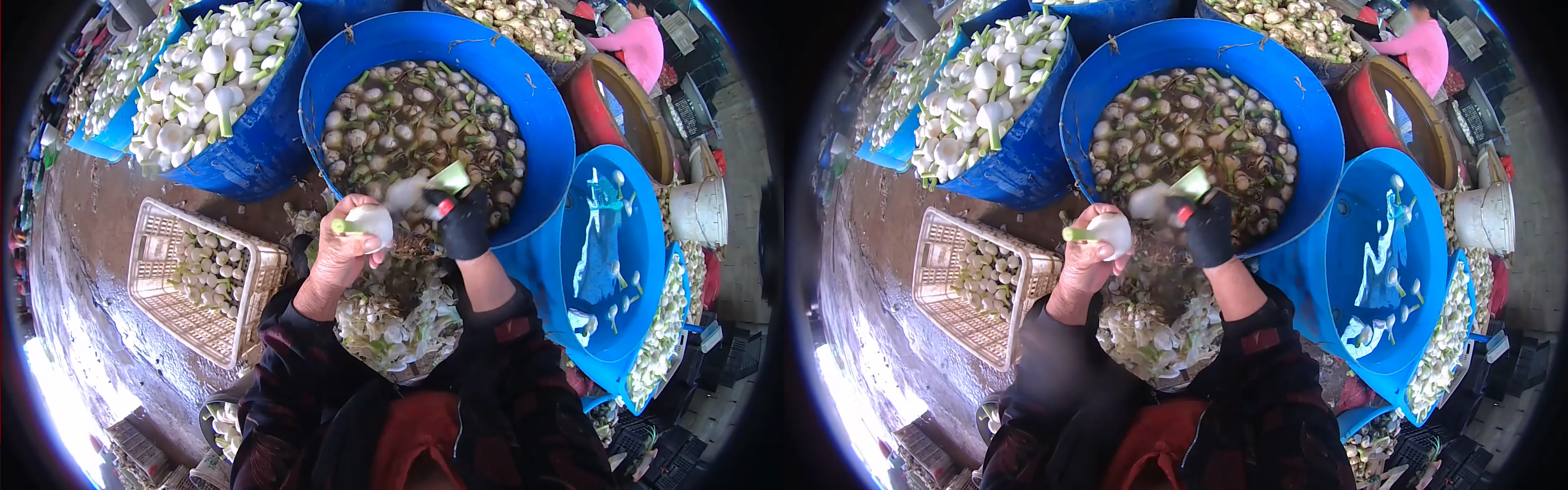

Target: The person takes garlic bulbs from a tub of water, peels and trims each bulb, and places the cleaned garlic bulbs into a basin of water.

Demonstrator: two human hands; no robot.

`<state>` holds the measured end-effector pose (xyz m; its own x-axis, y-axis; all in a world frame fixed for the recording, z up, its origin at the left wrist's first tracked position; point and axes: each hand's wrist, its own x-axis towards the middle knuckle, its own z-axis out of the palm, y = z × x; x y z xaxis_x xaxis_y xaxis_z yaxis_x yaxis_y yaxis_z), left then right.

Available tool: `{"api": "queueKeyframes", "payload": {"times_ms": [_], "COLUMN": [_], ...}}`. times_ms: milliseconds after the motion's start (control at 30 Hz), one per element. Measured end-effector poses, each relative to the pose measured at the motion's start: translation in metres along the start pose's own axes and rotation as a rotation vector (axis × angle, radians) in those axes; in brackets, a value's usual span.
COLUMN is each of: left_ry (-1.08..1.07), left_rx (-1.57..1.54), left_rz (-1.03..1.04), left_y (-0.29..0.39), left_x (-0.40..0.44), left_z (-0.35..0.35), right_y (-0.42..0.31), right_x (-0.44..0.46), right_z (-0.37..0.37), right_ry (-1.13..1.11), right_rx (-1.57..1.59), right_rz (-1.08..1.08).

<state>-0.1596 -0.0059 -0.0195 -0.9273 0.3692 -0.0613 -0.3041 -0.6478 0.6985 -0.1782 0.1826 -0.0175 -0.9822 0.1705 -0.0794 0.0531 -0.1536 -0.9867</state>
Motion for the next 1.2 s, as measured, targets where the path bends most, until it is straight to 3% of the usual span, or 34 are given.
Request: {"api": "queueKeyframes", "payload": {"times_ms": [33, 133, 167, 267, 300, 400, 500, 600, 700, 800, 833, 933, 967, 1000, 1067, 1167, 1200], "left_ry": [-0.006, 0.104, 0.130, 0.145, 0.188, 0.157, 0.094, 0.003, -0.092, 0.016, 0.035, 0.150, 0.055, 0.013, -0.073, -0.071, -0.086], "left_rx": [-0.003, 0.250, 0.352, 0.528, 0.634, 0.707, 0.684, 0.503, 0.346, 0.220, 0.246, -0.079, -0.177, -0.253, -0.404, -0.517, -0.551], "left_rz": [0.004, -0.020, 0.029, 0.023, 0.039, 0.056, -0.013, -0.077, -0.111, -0.104, -0.044, -0.021, 0.054, 0.029, -0.019, -0.054, -0.063], "left_y": [0.001, 0.009, 0.003, 0.006, 0.001, 0.000, 0.004, 0.008, 0.004, 0.010, 0.005, -0.013, -0.014, -0.012, -0.008, -0.004, -0.005], "left_x": [-0.001, -0.002, 0.000, -0.002, -0.001, -0.002, -0.004, -0.005, -0.004, -0.004, -0.004, 0.002, 0.002, 0.003, 0.006, 0.004, 0.003], "left_z": [-0.002, 0.001, -0.001, 0.007, 0.002, -0.005, -0.005, -0.002, -0.004, 0.011, 0.007, -0.010, -0.016, -0.018, -0.022, -0.020, -0.023], "right_y": [-0.001, -0.011, -0.004, -0.011, -0.012, -0.012, -0.011, -0.011, -0.005, -0.008, -0.005, -0.005, 0.006, 0.005, 0.010, 0.004, 0.012], "right_x": [0.008, -0.002, -0.007, -0.015, -0.011, -0.010, -0.009, -0.011, -0.011, -0.012, -0.013, -0.020, -0.024, -0.024, -0.018, -0.049, -0.056], "right_z": [-0.005, -0.008, -0.005, 0.003, 0.004, 0.000, -0.002, -0.002, -0.009, -0.015, -0.017, -0.013, -0.012, -0.014, -0.027, -0.014, -0.007], "right_ry": [0.019, -0.184, -0.246, -0.389, -0.416, -0.499, -0.478, -0.443, -0.401, -0.399, -0.407, -0.460, -0.397, -0.505, -0.711, -0.884, -0.973], "right_rx": [-0.060, -0.056, -0.033, -0.404, -0.493, -0.584, -0.791, -0.674, -0.485, -0.086, -0.054, -0.066, 0.069, 0.317, 0.163, 0.116, 0.005], "right_rz": [-0.134, -0.201, -0.086, -0.323, -0.528, -0.514, -0.655, -0.577, -0.236, -0.056, -0.047, -0.147, -0.163, -0.063, -0.145, 0.112, 0.021]}}
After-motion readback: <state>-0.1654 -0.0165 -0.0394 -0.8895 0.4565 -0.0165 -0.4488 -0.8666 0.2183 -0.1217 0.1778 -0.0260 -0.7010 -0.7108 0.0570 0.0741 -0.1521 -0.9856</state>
